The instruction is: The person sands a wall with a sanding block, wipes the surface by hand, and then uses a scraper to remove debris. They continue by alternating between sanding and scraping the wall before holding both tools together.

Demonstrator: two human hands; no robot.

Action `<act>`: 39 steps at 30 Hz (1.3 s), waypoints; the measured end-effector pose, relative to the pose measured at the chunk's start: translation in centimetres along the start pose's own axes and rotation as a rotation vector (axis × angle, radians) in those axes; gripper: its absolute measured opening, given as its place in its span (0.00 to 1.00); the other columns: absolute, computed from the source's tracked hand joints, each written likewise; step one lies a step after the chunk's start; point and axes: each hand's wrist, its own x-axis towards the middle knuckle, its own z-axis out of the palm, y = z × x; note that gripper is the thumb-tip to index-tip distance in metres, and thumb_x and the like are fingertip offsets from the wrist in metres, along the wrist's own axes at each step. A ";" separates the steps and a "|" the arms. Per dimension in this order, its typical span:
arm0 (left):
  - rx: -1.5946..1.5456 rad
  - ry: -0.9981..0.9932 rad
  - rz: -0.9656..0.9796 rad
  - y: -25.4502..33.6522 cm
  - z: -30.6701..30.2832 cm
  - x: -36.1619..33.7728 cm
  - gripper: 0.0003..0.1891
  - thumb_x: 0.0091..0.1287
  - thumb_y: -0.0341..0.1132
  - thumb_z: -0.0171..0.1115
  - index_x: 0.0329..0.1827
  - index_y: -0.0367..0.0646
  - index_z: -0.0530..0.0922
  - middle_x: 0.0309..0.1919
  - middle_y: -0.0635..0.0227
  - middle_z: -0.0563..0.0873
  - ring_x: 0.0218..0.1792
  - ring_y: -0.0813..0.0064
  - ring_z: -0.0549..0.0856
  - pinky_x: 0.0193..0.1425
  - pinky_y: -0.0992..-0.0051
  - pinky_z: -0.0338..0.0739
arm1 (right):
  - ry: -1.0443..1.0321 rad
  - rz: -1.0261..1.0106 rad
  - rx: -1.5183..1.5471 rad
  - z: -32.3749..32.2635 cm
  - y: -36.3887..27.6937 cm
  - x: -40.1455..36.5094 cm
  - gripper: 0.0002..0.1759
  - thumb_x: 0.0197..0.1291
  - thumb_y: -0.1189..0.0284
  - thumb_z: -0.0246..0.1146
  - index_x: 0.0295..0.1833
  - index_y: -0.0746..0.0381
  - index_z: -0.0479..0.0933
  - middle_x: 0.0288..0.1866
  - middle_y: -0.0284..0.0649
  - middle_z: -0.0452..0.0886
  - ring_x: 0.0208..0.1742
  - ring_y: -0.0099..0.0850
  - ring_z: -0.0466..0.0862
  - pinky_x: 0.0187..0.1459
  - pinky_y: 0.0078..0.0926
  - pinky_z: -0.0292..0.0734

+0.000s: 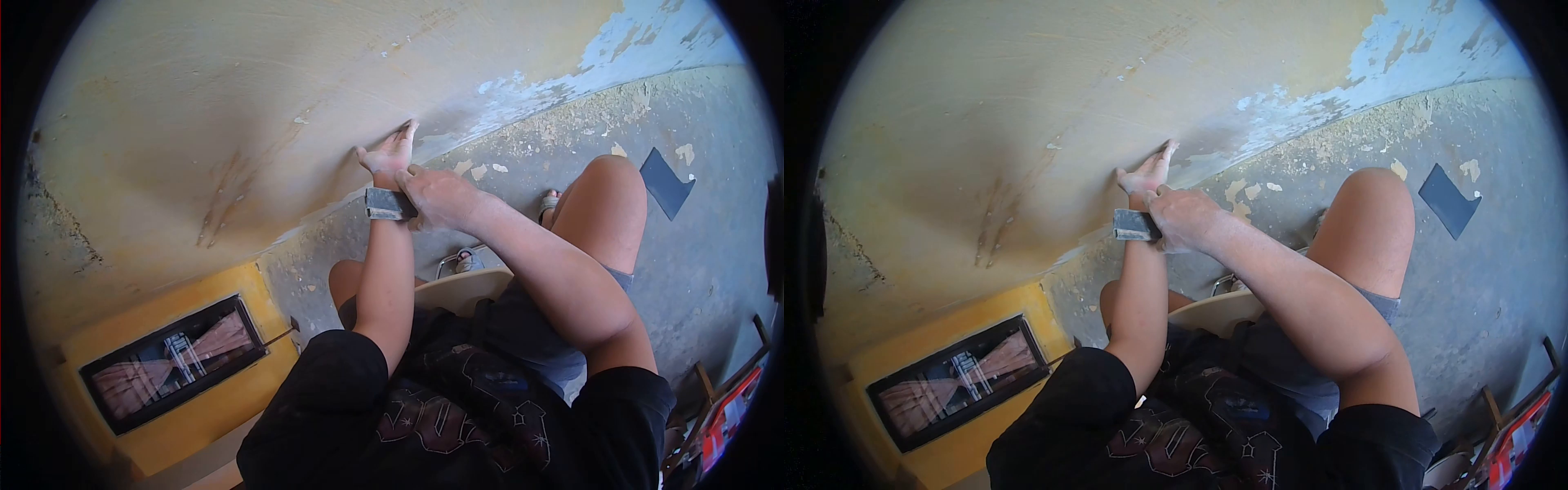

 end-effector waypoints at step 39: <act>1.226 -0.382 1.036 3.2 14.9 -20.5 0.19 0.74 0.39 0.57 0.62 0.38 0.73 0.58 0.59 0.80 0.55 0.66 0.82 0.60 0.70 0.74 | 0.138 0.086 0.059 -0.3 2.8 -1.7 0.28 0.46 0.66 0.70 0.50 0.66 0.67 0.49 0.56 0.77 0.52 0.54 0.79 0.53 0.45 0.75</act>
